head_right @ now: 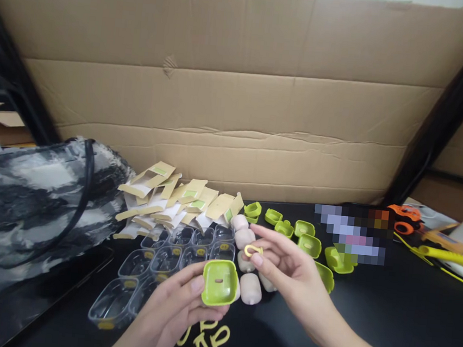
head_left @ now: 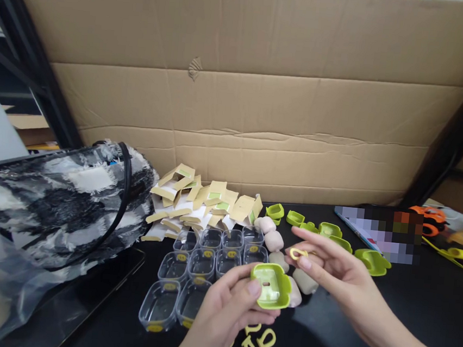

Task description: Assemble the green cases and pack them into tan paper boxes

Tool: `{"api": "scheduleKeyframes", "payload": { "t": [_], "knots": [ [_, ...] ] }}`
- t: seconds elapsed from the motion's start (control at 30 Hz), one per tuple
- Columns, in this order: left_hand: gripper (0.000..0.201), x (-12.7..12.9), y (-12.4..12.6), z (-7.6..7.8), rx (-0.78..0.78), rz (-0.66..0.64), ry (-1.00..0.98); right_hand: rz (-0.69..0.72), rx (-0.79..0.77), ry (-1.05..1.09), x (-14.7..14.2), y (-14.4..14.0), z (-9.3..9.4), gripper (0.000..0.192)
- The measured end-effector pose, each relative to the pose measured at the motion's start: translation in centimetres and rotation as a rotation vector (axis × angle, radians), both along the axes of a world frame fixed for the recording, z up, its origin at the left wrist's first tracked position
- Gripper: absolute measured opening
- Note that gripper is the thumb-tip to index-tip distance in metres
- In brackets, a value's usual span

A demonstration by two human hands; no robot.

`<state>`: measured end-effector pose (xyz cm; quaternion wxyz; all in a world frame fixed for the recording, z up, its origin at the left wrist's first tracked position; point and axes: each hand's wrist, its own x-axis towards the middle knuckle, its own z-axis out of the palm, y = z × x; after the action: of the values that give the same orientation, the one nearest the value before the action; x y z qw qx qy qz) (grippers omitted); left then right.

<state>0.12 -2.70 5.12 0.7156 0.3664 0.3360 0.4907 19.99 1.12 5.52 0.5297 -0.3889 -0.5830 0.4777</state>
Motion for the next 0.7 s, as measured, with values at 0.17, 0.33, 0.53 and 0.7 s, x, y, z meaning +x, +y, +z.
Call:
{"api": "scheduleKeyframes", "payload": {
  "t": [0.17, 0.33, 0.53, 0.7],
  "knots": [
    [0.047, 0.0, -0.3, 0.4, 0.005, -0.032, 0.053, -0.106, 0.091, -0.034, 0.3, 0.1, 0.2, 0.027],
    [0.049, 0.2, 0.0, -0.2, 0.028, 0.008, 0.051, -0.067, 0.156, -0.105, 0.3, -0.5, 0.1, 0.021],
    [0.047, 0.4, 0.2, -1.0, 0.063, 0.037, 0.070, -0.011, 0.200, -0.211, 0.4, -0.6, -0.4, 0.023],
    [0.053, 0.3, 0.2, -1.1, 0.046, 0.027, 0.083, -0.123, 0.711, -0.422, 0.5, -0.8, -0.3, 0.019]
  ]
}}
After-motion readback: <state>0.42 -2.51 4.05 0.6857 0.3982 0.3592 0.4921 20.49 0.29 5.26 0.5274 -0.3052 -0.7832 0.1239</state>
